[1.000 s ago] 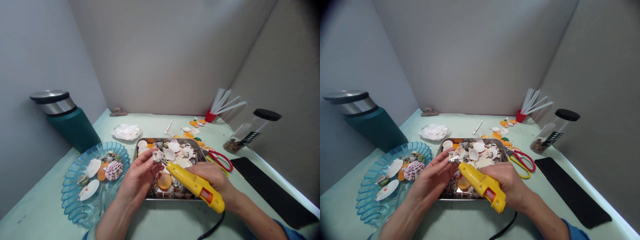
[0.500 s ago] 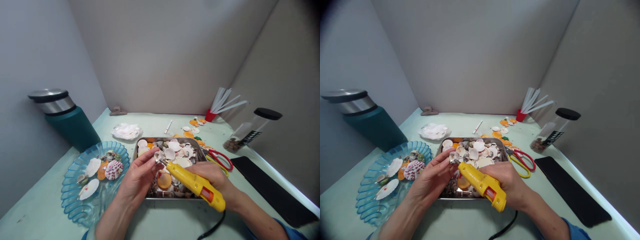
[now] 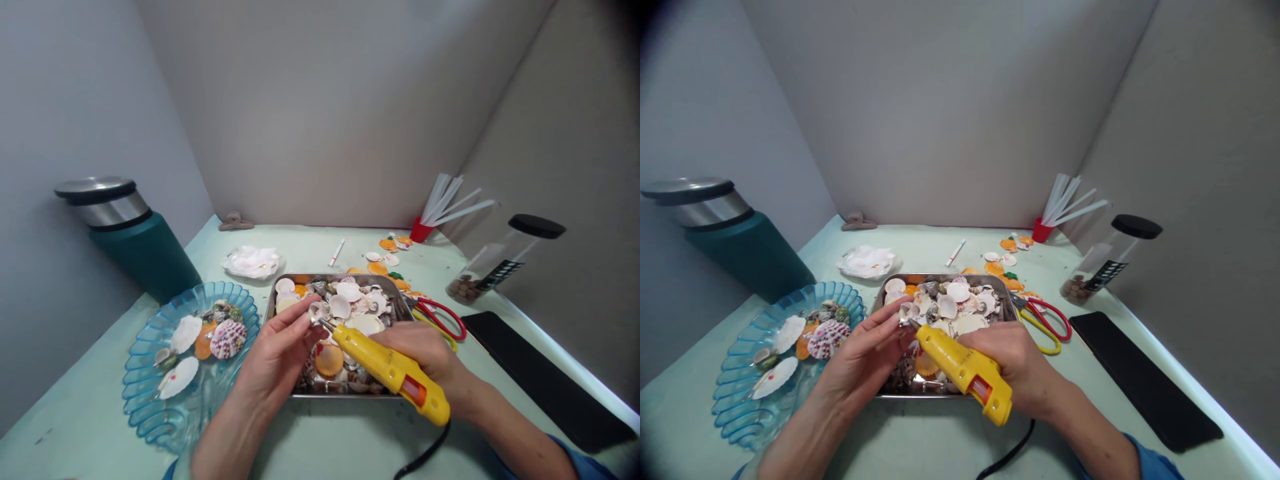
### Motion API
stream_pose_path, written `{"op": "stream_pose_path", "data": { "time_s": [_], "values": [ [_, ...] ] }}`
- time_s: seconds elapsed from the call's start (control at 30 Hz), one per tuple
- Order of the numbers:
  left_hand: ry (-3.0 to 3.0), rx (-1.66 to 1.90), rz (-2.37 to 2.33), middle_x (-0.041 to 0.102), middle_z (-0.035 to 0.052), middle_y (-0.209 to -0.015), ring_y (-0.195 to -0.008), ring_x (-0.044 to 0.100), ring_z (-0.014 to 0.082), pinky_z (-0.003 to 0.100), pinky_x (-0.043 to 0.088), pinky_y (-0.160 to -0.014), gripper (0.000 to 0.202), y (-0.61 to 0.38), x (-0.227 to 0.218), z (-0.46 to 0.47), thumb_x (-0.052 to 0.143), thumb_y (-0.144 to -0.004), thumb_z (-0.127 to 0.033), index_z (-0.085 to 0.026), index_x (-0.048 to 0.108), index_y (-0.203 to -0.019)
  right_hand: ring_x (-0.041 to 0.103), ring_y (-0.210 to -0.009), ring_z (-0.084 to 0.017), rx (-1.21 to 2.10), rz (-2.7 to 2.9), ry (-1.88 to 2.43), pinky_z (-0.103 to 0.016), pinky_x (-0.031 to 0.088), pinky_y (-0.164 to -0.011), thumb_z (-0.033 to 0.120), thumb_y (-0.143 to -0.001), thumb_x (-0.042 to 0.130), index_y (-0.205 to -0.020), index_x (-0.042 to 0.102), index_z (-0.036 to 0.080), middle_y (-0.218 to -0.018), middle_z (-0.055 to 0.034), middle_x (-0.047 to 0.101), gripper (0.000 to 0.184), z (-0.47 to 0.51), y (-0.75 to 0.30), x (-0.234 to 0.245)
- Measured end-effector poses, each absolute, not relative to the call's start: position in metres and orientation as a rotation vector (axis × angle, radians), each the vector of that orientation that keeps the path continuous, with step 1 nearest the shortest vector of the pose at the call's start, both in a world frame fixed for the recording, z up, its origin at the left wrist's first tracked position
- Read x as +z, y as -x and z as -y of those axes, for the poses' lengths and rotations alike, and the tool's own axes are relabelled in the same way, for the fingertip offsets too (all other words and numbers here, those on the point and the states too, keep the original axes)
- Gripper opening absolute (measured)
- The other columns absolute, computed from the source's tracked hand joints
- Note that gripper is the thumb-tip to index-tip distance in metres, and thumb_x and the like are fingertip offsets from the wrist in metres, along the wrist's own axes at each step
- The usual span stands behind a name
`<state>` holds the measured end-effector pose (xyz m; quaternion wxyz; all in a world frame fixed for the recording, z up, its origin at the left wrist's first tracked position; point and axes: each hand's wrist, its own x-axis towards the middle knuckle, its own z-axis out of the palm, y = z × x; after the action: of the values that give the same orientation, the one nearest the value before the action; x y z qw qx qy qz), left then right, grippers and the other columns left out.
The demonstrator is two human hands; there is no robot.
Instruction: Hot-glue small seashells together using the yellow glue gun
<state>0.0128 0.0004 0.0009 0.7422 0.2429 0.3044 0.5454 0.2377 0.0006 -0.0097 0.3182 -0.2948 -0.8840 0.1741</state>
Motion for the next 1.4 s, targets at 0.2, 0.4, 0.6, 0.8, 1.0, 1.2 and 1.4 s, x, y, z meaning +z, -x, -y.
{"op": "stream_pose_path", "data": {
  "time_s": [0.2, 0.4, 0.6, 0.8, 1.0, 1.2, 1.4],
  "values": [
    [-0.507, 1.236, -0.647, 0.07, 0.0061, -0.092, -0.075, 0.062, 0.0117, 0.022, 0.05, -0.073, 0.024, -0.013, 0.0005, -0.0021, 0.064, -0.076, -0.011, -0.013, 0.071, -0.099, 0.053, -0.055, -0.014, 0.427, 2.3, 0.746, -0.027, 0.034, -0.053, 0.058, -0.092, 0.035, -0.093, 0.065, 0.013, -0.063, -0.0037, 0.062, 0.054, -0.0003, -0.2369, -0.0088],
    [-0.494, 1.244, -0.617, 0.069, 0.007, -0.094, -0.081, 0.063, 0.0135, 0.024, 0.051, -0.077, 0.025, -0.0136, 0.0, -0.0024, 0.063, -0.076, -0.01, -0.013, 0.07, -0.099, 0.055, -0.056, -0.015, 0.431, 2.299, 0.773, -0.027, 0.035, -0.053, 0.056, -0.09, 0.04, -0.09, 0.065, 0.014, -0.064, -0.0041, 0.063, 0.05, -0.0013, -0.237, -0.0083],
    [-0.481, 1.251, -0.62, 0.069, 0.0073, -0.094, -0.081, 0.062, 0.0133, 0.025, 0.052, -0.077, 0.023, -0.0132, -0.0004, -0.0027, 0.062, -0.077, -0.009, -0.012, 0.071, -0.098, 0.055, -0.056, -0.015, 0.443, 2.288, 0.781, -0.027, 0.036, -0.053, 0.057, -0.09, 0.039, -0.088, 0.065, 0.013, -0.064, -0.0051, 0.063, 0.052, -0.0016, -0.2375, -0.007],
    [-0.472, 1.267, -0.617, 0.069, 0.0074, -0.092, -0.078, 0.062, 0.0132, 0.025, 0.053, -0.077, 0.023, -0.0135, -0.0008, -0.0034, 0.061, -0.077, -0.007, -0.011, 0.071, -0.098, 0.055, -0.054, -0.015, 0.424, 2.297, 0.764, -0.026, 0.035, -0.052, 0.058, -0.09, 0.039, -0.087, 0.065, 0.013, -0.063, -0.0047, 0.063, 0.052, -0.0014, -0.2374, -0.0068],
    [-0.463, 1.283, -0.623, 0.069, 0.007, -0.095, -0.079, 0.062, 0.0128, 0.025, 0.053, -0.077, 0.023, -0.0131, -0.0013, -0.0031, 0.06, -0.078, -0.007, -0.012, 0.07, -0.098, 0.057, -0.058, -0.015, 0.432, 2.294, 0.764, -0.027, 0.038, -0.055, 0.054, -0.091, 0.04, -0.087, 0.065, 0.014, -0.066, -0.0051, 0.064, 0.048, -0.0014, -0.238, -0.008],
    [-0.463, 1.282, -0.609, 0.07, 0.0063, -0.091, -0.076, 0.063, 0.0121, 0.024, 0.053, -0.076, 0.022, -0.0139, 0.0004, -0.0027, 0.061, -0.077, -0.007, -0.012, 0.071, -0.096, 0.057, -0.058, -0.016, 0.451, 2.289, 0.794, -0.028, 0.039, -0.054, 0.057, -0.09, 0.038, -0.088, 0.065, 0.013, -0.066, -0.0059, 0.064, 0.052, -0.0004, -0.2384, -0.0065],
    [-0.488, 1.271, -0.63, 0.07, 0.0066, -0.091, -0.078, 0.063, 0.0128, 0.024, 0.053, -0.076, 0.022, -0.0137, 0.0017, -0.002, 0.062, -0.077, -0.009, -0.013, 0.071, -0.097, 0.056, -0.056, -0.015, 0.384, 2.281, 0.776, -0.027, 0.038, -0.053, 0.055, -0.09, 0.041, -0.087, 0.065, 0.014, -0.066, -0.0051, 0.065, 0.048, -0.001, -0.2381, -0.0084]
  ]
}}
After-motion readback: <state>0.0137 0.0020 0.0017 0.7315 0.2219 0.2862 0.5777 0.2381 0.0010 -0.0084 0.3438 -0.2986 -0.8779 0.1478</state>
